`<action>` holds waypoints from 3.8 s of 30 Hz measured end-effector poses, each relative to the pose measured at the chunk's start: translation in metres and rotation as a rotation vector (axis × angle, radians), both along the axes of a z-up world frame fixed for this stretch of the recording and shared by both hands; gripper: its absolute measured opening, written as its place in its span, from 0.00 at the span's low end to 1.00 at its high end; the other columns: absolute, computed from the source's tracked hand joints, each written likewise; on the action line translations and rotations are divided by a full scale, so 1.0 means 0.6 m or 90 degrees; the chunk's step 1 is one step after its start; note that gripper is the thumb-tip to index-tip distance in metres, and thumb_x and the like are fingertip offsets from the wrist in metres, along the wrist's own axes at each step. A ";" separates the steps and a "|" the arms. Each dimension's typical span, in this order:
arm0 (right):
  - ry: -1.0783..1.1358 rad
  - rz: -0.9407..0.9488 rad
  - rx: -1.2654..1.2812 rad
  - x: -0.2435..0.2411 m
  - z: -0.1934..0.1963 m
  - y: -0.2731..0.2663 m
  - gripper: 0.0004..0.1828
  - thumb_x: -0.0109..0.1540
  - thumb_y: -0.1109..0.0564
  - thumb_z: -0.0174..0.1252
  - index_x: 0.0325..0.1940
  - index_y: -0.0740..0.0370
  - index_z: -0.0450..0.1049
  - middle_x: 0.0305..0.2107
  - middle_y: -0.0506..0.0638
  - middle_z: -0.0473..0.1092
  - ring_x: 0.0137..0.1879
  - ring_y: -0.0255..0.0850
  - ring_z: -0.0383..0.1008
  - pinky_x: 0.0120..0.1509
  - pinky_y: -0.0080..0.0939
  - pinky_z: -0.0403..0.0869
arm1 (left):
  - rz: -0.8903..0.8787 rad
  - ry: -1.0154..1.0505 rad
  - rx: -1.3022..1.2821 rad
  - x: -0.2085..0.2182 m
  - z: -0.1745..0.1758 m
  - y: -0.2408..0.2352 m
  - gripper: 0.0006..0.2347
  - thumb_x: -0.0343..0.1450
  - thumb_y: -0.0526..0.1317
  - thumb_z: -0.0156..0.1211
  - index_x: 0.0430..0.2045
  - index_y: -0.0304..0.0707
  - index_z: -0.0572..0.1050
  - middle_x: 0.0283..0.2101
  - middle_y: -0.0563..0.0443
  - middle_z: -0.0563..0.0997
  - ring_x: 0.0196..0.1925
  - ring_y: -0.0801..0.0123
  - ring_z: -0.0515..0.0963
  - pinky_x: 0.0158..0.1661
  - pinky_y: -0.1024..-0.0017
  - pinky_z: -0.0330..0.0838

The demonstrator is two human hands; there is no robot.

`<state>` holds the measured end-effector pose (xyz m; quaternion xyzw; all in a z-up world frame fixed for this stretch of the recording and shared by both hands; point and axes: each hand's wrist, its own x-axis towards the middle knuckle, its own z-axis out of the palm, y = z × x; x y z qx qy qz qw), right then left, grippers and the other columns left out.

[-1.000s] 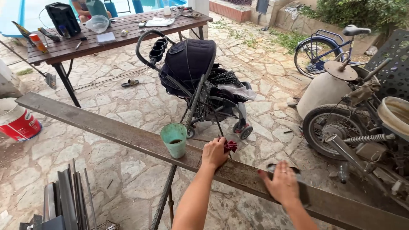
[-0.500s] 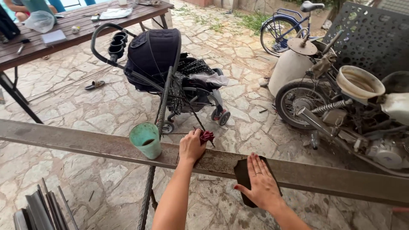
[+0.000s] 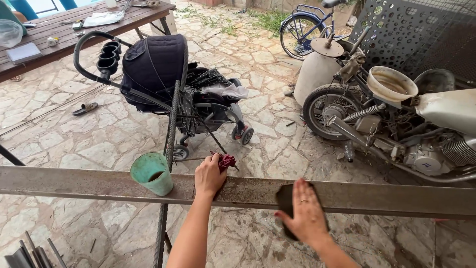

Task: Wet sanding a long metal beam using a sanding block and wiping it clean with a cloth.

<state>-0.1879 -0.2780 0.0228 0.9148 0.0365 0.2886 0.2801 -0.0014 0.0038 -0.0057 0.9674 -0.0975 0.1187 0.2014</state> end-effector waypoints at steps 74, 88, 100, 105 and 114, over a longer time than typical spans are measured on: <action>0.216 0.053 0.163 0.016 -0.001 0.069 0.62 0.61 0.14 0.13 0.76 0.72 0.27 0.76 0.63 0.25 0.80 0.48 0.24 0.81 0.44 0.30 | -0.007 -0.002 -0.019 0.002 0.003 0.002 0.19 0.68 0.51 0.64 0.47 0.42 0.73 0.39 0.41 0.80 0.38 0.46 0.83 0.39 0.52 0.77; 0.007 0.028 -0.033 -0.012 -0.004 -0.015 0.66 0.59 0.11 0.12 0.78 0.71 0.29 0.76 0.61 0.28 0.81 0.47 0.27 0.83 0.43 0.32 | 0.004 -0.002 -0.009 0.002 0.008 0.002 0.19 0.68 0.51 0.63 0.49 0.43 0.73 0.39 0.42 0.81 0.39 0.46 0.83 0.38 0.52 0.77; 0.007 0.063 0.003 -0.035 0.007 0.014 0.64 0.60 0.13 0.10 0.77 0.73 0.29 0.76 0.63 0.28 0.81 0.48 0.26 0.84 0.42 0.31 | -0.007 0.001 -0.009 0.001 0.006 0.001 0.19 0.70 0.51 0.63 0.49 0.40 0.73 0.40 0.40 0.81 0.39 0.45 0.83 0.38 0.51 0.78; 0.226 -0.125 0.405 0.019 -0.015 -0.185 0.67 0.59 0.10 0.26 0.75 0.73 0.46 0.72 0.71 0.45 0.79 0.59 0.42 0.83 0.53 0.43 | 0.044 -0.017 0.020 0.008 -0.024 -0.002 0.18 0.66 0.55 0.60 0.46 0.51 0.73 0.45 0.45 0.81 0.45 0.46 0.84 0.44 0.54 0.77; 0.204 0.080 0.288 -0.072 -0.030 -0.072 0.65 0.58 0.09 0.32 0.74 0.68 0.51 0.71 0.65 0.51 0.78 0.55 0.47 0.81 0.51 0.45 | 0.042 -0.012 0.010 0.004 -0.025 -0.003 0.19 0.66 0.54 0.61 0.47 0.51 0.73 0.46 0.45 0.81 0.46 0.47 0.84 0.45 0.54 0.77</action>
